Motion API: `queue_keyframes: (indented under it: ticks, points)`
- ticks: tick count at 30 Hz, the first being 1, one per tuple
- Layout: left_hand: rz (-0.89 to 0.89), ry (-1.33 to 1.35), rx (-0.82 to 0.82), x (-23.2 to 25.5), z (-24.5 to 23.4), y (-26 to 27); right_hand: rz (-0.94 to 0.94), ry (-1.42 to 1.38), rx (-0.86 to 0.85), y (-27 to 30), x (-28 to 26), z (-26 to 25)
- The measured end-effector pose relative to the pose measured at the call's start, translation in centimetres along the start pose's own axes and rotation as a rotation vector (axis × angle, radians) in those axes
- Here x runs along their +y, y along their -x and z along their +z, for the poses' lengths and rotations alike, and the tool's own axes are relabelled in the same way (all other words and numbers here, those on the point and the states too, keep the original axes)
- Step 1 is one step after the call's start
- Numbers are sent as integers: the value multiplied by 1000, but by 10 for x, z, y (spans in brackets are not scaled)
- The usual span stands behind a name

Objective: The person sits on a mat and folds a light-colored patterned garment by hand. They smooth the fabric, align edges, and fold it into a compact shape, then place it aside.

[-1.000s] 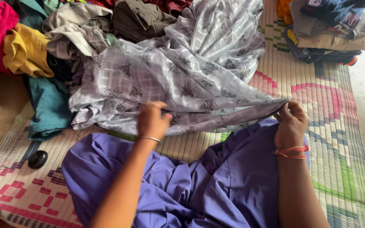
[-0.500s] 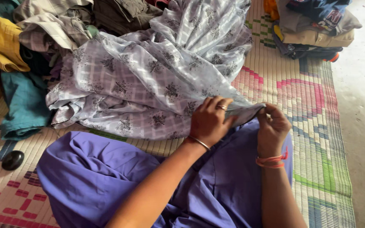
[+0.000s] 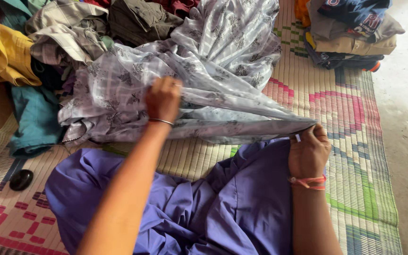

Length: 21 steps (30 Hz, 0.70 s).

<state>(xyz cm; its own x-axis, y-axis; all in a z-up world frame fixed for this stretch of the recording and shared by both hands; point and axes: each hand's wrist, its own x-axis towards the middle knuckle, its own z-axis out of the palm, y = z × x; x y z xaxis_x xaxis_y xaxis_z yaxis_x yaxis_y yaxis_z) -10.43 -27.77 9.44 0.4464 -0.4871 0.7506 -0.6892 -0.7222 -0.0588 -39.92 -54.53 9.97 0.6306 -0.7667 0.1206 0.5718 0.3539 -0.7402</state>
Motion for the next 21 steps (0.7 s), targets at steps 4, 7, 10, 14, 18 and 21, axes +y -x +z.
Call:
queue_keyframes:
  ticks: [4, 7, 10, 14, 18, 21]
  points:
    - [-914, 354, 6, -95, -10, 23, -21, -39, 116, -14, -2, -2]
    - [-853, -261, -291, -103, -21, 43, -86, 18, 74, -18, 3, -2]
    - [-908, 44, -551, -47, -32, 63, -146, 193, 133, -19, 13, -1]
    - [-447, 534, -79, 93, -57, 71, -250, 302, 120, -21, 20, -4]
    - [-176, 829, -147, 193, -94, 52, -382, 528, 149, -17, 22, 1]
    - [-157, 856, -130, 228, -104, 28, -418, 649, 134, -8, 18, 9]
